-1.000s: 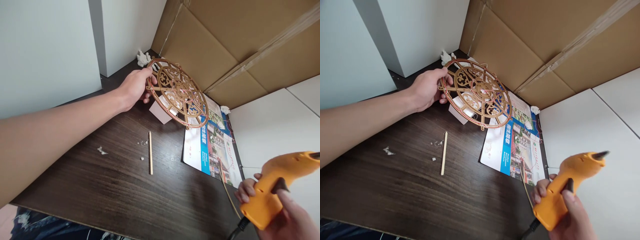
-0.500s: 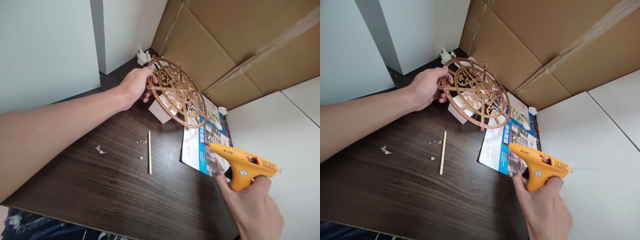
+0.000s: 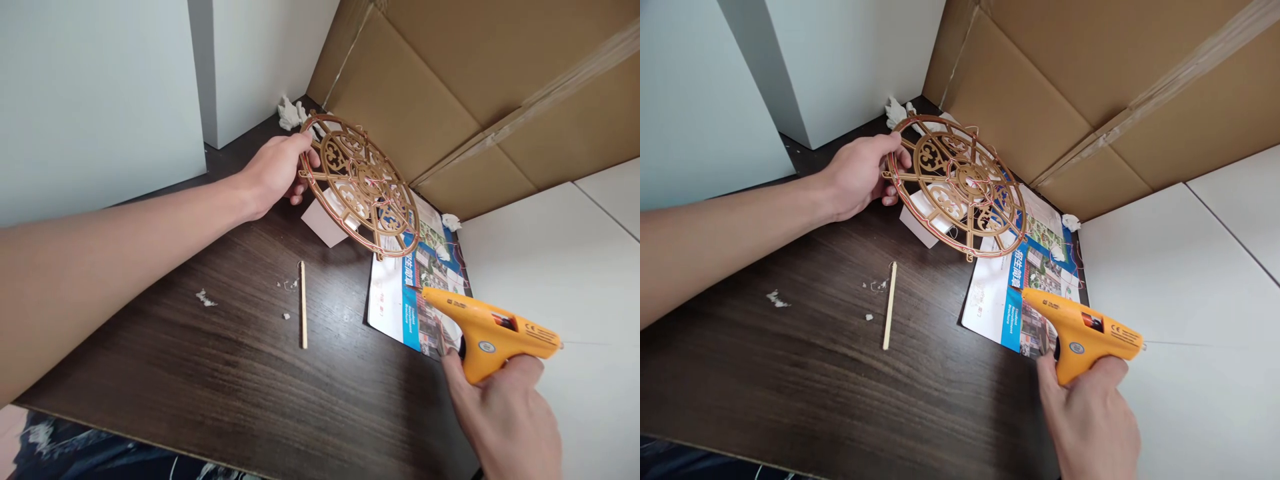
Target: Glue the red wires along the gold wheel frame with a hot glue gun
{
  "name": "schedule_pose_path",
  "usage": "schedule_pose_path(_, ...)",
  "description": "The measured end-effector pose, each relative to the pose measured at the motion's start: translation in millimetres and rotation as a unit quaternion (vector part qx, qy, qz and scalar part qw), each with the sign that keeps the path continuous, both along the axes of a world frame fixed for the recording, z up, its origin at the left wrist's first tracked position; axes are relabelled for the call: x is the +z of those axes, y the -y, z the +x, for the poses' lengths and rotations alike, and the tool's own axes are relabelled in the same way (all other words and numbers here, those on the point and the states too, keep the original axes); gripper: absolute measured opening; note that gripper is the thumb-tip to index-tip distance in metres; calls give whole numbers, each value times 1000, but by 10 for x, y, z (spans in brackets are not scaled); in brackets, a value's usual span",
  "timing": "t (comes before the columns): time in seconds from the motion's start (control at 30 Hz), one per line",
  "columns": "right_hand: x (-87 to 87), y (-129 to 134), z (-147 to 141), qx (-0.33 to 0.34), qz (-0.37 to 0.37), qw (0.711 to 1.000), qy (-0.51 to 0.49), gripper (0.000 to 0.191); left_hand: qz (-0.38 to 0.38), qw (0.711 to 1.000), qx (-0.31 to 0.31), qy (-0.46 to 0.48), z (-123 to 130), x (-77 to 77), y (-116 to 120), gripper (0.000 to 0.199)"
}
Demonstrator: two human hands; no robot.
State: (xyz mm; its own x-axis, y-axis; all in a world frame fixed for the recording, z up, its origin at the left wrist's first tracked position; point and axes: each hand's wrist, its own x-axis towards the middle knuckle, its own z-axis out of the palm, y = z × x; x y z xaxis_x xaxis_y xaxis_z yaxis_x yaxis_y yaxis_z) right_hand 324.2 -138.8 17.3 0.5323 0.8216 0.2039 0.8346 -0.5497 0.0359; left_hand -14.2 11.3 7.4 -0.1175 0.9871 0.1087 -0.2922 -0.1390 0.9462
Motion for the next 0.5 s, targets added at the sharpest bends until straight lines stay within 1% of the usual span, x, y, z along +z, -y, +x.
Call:
schedule_pose_path(0.2, -10, 5, 19, -3, -15, 1000, -17, 75, 13, 1000, 7, -10, 14, -16, 20, 34)
schedule_pose_path(0.3, 6, -10, -15, -5, -17, 999, -32, 79, 15, 1000, 6, -10, 12, -12, 28, 34)
schedule_pose_path(0.43, 38, -16, -89, -25, 12, 998, -52, 91, 14, 1000, 0, -15, 7, -17, 17, 35)
schedule_pose_path(0.5, 35, 0, -88, -21, 30, 997, -64, 91, 16, 1000, -1, -15, 3, -23, 6, 35)
